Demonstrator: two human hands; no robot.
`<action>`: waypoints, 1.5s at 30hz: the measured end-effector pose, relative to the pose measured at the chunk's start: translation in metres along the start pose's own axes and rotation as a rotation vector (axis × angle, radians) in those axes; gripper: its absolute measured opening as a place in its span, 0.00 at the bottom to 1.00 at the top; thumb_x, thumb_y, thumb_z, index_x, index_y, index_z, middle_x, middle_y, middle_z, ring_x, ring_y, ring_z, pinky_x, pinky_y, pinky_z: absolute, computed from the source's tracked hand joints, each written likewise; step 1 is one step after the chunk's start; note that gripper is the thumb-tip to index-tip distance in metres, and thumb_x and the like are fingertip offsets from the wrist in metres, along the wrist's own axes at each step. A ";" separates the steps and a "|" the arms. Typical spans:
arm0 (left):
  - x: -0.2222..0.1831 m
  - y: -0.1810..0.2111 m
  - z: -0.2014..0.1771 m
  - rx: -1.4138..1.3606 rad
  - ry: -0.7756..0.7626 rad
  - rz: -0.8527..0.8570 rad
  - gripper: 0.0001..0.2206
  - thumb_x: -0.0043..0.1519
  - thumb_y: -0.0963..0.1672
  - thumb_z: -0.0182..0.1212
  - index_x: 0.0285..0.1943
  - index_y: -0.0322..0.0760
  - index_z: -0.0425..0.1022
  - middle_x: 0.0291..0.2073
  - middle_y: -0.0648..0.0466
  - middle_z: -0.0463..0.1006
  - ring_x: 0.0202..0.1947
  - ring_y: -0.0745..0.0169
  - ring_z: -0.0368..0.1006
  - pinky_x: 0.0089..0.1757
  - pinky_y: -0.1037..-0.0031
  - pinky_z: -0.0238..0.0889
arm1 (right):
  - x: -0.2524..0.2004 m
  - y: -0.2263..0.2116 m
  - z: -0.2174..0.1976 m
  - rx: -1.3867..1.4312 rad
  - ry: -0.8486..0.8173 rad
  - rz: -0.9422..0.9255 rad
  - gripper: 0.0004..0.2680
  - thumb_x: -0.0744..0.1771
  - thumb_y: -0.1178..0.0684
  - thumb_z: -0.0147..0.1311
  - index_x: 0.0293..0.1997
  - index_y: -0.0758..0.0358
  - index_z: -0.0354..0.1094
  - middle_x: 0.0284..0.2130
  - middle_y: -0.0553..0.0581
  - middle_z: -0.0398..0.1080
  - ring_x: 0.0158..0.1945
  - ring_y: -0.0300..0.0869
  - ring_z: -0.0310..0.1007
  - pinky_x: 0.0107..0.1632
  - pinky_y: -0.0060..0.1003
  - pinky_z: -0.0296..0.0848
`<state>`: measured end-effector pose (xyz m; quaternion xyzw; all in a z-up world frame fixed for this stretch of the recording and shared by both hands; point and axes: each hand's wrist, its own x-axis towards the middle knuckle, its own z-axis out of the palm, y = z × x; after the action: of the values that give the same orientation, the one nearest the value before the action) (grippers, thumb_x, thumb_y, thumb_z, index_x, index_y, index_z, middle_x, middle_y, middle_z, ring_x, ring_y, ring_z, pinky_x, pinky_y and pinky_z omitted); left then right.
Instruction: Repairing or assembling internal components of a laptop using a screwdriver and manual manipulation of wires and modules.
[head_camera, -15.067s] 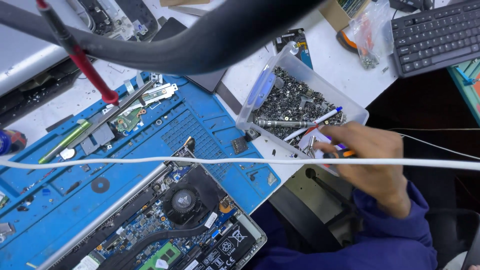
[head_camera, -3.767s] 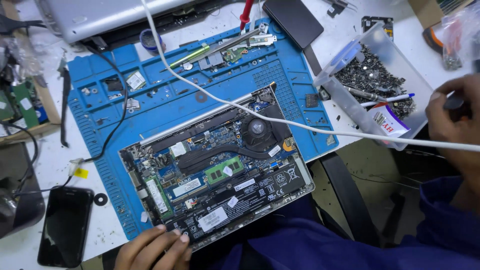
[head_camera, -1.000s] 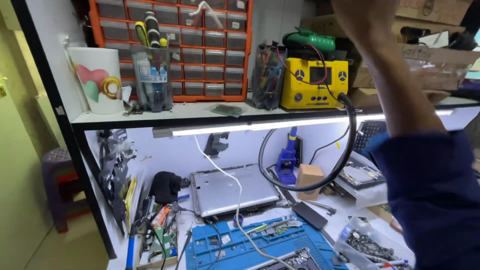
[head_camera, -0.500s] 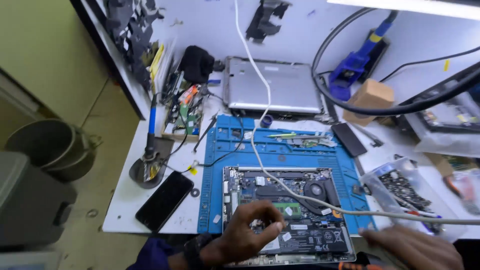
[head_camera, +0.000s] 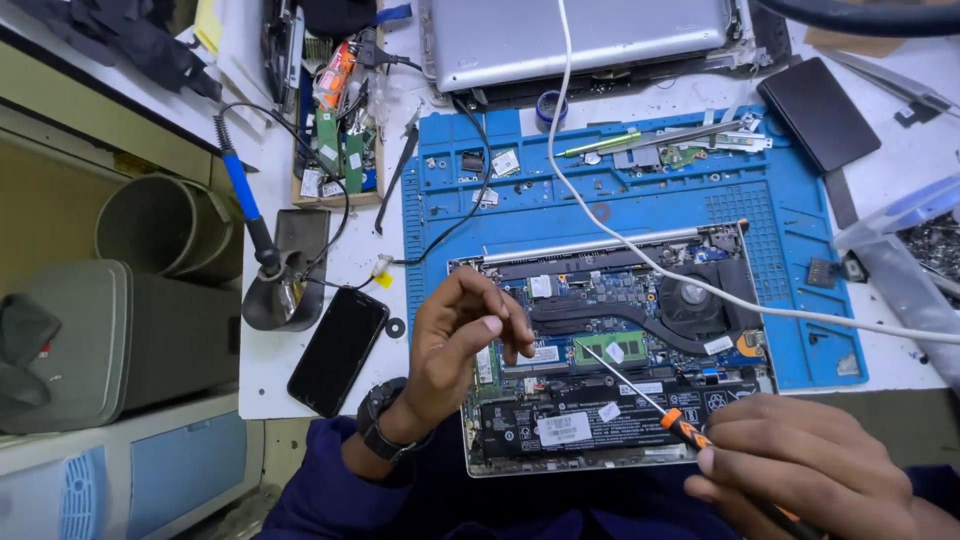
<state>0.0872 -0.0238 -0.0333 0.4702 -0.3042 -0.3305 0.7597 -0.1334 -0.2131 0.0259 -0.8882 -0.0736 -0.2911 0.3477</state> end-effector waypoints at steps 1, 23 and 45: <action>0.001 -0.002 -0.003 -0.001 0.003 -0.006 0.02 0.64 0.40 0.50 0.43 0.37 0.66 0.32 0.46 0.77 0.29 0.53 0.76 0.31 0.71 0.68 | -0.004 0.000 0.001 0.004 -0.002 0.006 0.08 0.60 0.53 0.66 0.34 0.61 0.71 0.22 0.51 0.75 0.23 0.39 0.76 0.32 0.30 0.84; -0.002 -0.010 -0.002 -0.015 -0.045 -0.209 0.06 0.67 0.42 0.60 0.48 0.35 0.73 0.38 0.50 0.78 0.37 0.59 0.79 0.43 0.72 0.79 | -0.011 0.006 0.006 0.020 -0.023 0.467 0.08 0.62 0.54 0.57 0.43 0.57 0.73 0.38 0.54 0.82 0.40 0.42 0.89 0.49 0.35 0.89; 0.000 -0.010 -0.003 0.660 -0.225 0.322 0.09 0.60 0.32 0.64 0.46 0.30 0.74 0.38 0.48 0.79 0.39 0.55 0.78 0.43 0.69 0.75 | -0.015 0.036 -0.011 0.166 -0.106 0.393 0.10 0.64 0.52 0.55 0.46 0.60 0.73 0.27 0.53 0.82 0.24 0.42 0.86 0.32 0.32 0.89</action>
<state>0.0874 -0.0252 -0.0441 0.5967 -0.5455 -0.1407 0.5714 -0.1388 -0.2466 0.0030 -0.8677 0.0590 -0.1637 0.4656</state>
